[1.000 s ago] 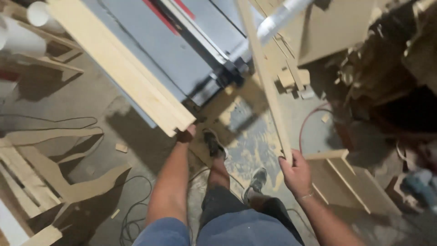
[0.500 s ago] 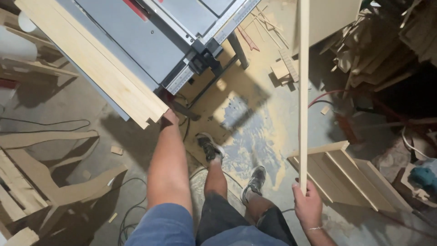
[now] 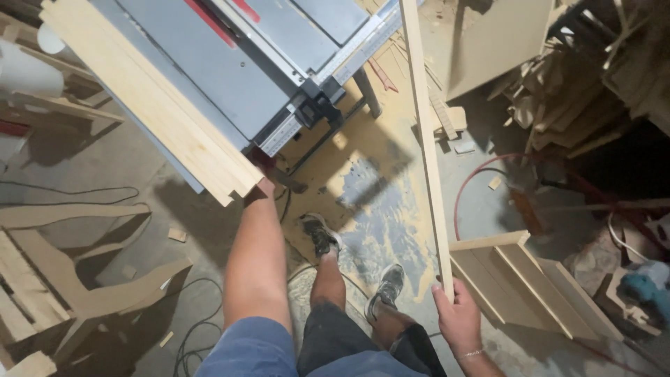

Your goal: Cutting thin wooden strips to a uniform width using a table saw in a workshop.

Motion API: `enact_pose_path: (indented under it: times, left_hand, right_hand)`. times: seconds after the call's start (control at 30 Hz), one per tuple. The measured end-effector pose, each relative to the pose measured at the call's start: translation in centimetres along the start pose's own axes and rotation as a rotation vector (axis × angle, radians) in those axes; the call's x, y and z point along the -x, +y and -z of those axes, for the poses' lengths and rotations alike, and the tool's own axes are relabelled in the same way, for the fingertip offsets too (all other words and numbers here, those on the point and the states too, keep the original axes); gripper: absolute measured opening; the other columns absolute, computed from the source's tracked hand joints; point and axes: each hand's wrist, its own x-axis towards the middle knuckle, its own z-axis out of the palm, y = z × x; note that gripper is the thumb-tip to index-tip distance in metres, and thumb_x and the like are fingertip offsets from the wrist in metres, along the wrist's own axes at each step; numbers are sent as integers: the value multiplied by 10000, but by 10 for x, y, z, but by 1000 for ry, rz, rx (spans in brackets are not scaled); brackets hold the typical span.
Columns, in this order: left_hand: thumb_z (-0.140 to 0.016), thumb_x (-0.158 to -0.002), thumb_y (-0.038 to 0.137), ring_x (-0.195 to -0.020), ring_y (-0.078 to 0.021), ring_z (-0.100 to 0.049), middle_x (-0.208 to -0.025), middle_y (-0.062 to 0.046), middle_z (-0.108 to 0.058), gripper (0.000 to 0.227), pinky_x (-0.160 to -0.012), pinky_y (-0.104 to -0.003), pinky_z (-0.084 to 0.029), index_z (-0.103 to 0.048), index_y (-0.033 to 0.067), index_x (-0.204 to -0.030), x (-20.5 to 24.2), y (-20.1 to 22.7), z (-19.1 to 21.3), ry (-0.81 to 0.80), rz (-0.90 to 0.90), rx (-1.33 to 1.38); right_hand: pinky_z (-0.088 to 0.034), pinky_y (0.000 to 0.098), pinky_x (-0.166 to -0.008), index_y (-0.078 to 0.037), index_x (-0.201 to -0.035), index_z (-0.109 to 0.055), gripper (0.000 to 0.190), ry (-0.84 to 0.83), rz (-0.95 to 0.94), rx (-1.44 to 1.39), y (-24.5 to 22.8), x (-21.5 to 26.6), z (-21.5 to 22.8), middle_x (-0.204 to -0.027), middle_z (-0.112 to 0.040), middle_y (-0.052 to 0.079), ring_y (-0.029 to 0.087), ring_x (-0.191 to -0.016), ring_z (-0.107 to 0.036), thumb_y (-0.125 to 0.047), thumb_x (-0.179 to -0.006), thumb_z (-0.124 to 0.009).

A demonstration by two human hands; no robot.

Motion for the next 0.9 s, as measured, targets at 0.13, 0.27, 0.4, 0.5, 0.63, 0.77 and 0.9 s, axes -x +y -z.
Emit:
enact_pose_path:
  times: [0.13,0.27,0.4,0.5,0.63,0.77,0.9]
  left_hand:
    - [-452,-950,448,-1269,-294,-535,-1472,-134,-523,772,-979,-388,-420,-307,70,-1608,15,-24,-1,23,7,-70]
    - [-470,-957,399,-1230,-292,-564,-1447,-135,-543,765,-932,-387,-451,-282,57,-1615,8,-30,0,18,7,-127]
    - [-488,-964,349,-1190,-289,-594,-1421,-136,-563,761,-886,-386,-481,-257,44,-1622,-27,-37,5,5,8,-184]
    - [-501,-969,312,-1160,-288,-616,-1402,-137,-579,761,-851,-386,-504,-238,34,-1627,-43,-59,-14,-1,10,-224]
    - [-518,-976,262,-1121,-286,-645,-1376,-139,-599,764,-805,-385,-535,-213,22,-1634,-60,-86,-35,5,4,-281]
    - [-535,-983,213,-1081,-284,-675,-1351,-140,-619,771,-758,-385,-565,-188,10,-1642,-66,-110,-52,9,-1,-337]
    - [-551,-990,163,-1042,-282,-704,-1325,-142,-639,782,-712,-385,-596,-163,-3,-1649,-68,-129,-35,46,-3,-402]
  right_hand:
    - [-525,358,-837,-210,-1264,-749,380,-53,-78,61,-17,7,0,-973,-786,30,207,-899,-695,-342,-917,-669]
    - [-496,332,-903,-170,-1209,-758,334,-52,-10,29,-15,4,-5,-1006,-779,30,204,-962,-691,-302,-916,-670]
    - [-504,335,-916,-150,-1168,-767,311,-51,95,64,-4,-5,-9,-1026,-787,32,201,-992,-699,-281,-896,-691]
    - [-509,329,-896,-180,-1162,-764,304,-54,103,110,-15,-4,-8,-999,-790,14,184,-969,-702,-306,-894,-698]
    - [-536,365,-898,-179,-1237,-728,386,-112,122,184,-30,-6,-7,-1125,-815,40,229,-1028,-743,-331,-888,-662]
    - [-540,337,-867,-198,-1255,-727,375,-158,115,185,-54,0,-12,-1090,-820,6,182,-991,-736,-321,-904,-671]
    - [-516,279,-821,-217,-1154,-775,329,-157,192,247,-55,-11,-19,-934,-814,-29,134,-834,-696,-359,-867,-697]
